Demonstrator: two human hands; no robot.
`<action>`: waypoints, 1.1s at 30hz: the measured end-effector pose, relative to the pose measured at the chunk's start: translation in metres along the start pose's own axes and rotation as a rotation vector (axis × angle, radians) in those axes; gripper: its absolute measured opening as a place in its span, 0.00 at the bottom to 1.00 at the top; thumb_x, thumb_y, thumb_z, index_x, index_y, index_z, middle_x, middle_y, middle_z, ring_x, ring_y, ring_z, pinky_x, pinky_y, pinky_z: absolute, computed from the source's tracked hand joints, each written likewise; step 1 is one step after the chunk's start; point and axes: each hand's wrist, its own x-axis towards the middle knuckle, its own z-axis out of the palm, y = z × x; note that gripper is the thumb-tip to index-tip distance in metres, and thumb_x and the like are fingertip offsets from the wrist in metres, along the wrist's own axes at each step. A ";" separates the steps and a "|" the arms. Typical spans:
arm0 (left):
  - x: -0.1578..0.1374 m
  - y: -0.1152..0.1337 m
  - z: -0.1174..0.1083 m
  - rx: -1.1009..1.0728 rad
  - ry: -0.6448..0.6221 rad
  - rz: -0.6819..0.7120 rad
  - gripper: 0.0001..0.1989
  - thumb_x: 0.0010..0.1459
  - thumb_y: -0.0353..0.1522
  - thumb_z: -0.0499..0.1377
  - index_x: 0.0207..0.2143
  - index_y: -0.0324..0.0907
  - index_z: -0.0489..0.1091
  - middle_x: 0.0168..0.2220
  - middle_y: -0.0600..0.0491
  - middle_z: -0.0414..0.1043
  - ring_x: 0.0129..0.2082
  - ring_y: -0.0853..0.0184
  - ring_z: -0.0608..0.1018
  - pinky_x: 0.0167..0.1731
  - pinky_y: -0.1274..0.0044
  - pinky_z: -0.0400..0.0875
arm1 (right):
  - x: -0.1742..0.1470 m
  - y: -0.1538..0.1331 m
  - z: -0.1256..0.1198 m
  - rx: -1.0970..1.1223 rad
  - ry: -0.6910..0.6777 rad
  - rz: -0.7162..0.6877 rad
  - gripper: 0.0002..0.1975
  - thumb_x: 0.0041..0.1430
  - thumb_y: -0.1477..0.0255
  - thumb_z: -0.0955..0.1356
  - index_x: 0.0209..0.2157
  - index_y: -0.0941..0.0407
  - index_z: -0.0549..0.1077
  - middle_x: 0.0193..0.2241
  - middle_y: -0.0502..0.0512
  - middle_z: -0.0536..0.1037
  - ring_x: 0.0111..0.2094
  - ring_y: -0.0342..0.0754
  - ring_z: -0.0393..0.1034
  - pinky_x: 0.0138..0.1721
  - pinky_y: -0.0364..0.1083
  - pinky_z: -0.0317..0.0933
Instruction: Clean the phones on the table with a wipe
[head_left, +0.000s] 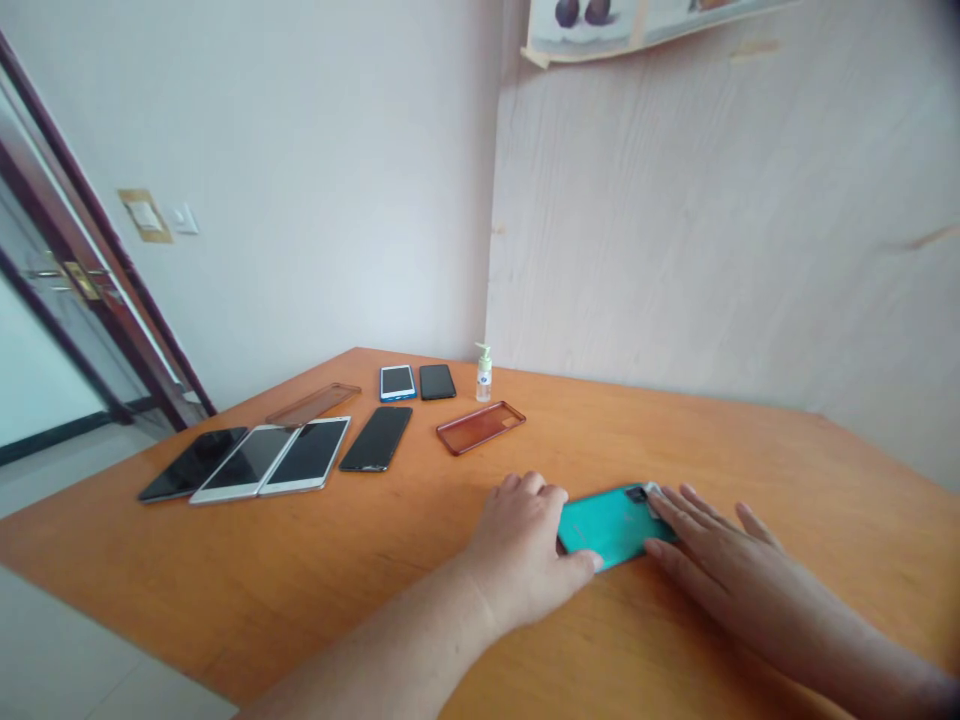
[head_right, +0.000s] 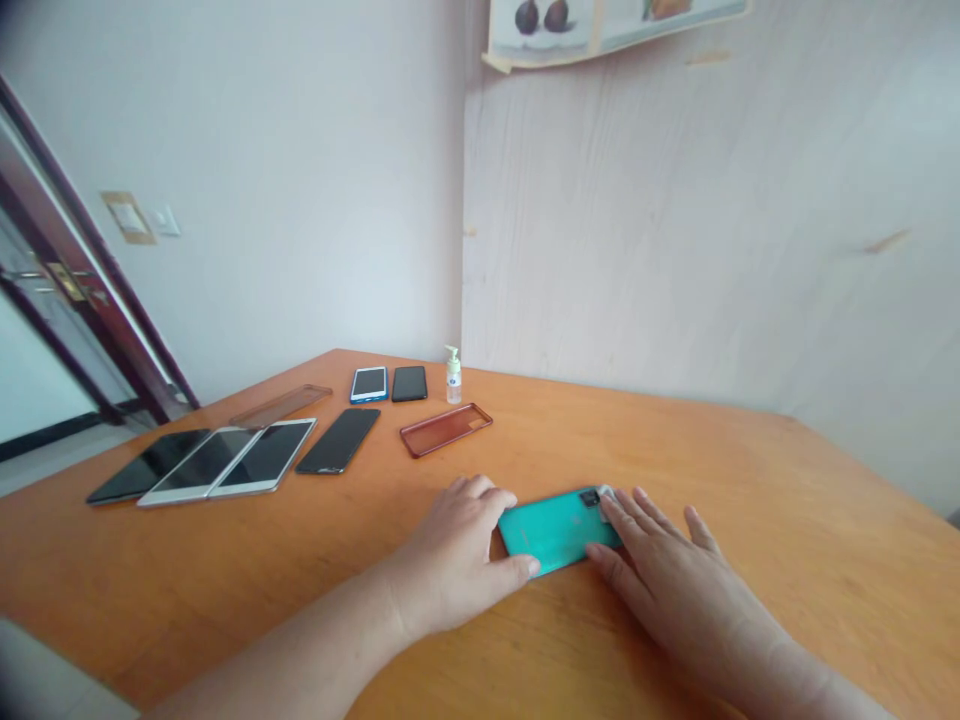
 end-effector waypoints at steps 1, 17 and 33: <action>0.000 -0.001 0.001 0.028 0.000 -0.015 0.23 0.50 0.49 0.64 0.41 0.44 0.72 0.42 0.47 0.70 0.44 0.53 0.71 0.44 0.65 0.67 | 0.000 -0.001 0.001 0.000 0.006 0.016 0.32 0.68 0.52 0.57 0.67 0.51 0.57 0.65 0.59 0.60 0.66 0.66 0.50 0.61 0.75 0.46; 0.000 -0.007 -0.003 0.068 -0.045 -0.084 0.19 0.47 0.46 0.63 0.37 0.45 0.68 0.43 0.47 0.68 0.47 0.51 0.69 0.46 0.67 0.62 | 0.011 -0.030 -0.025 0.205 -0.063 0.053 0.33 0.68 0.52 0.57 0.67 0.55 0.56 0.67 0.62 0.56 0.68 0.63 0.45 0.64 0.73 0.35; 0.005 -0.018 -0.002 0.036 -0.071 -0.114 0.20 0.43 0.43 0.67 0.33 0.44 0.63 0.39 0.52 0.66 0.43 0.58 0.70 0.41 0.72 0.62 | 0.021 -0.048 -0.035 0.343 -0.071 0.001 0.35 0.66 0.52 0.59 0.67 0.60 0.57 0.67 0.67 0.55 0.68 0.64 0.43 0.64 0.71 0.32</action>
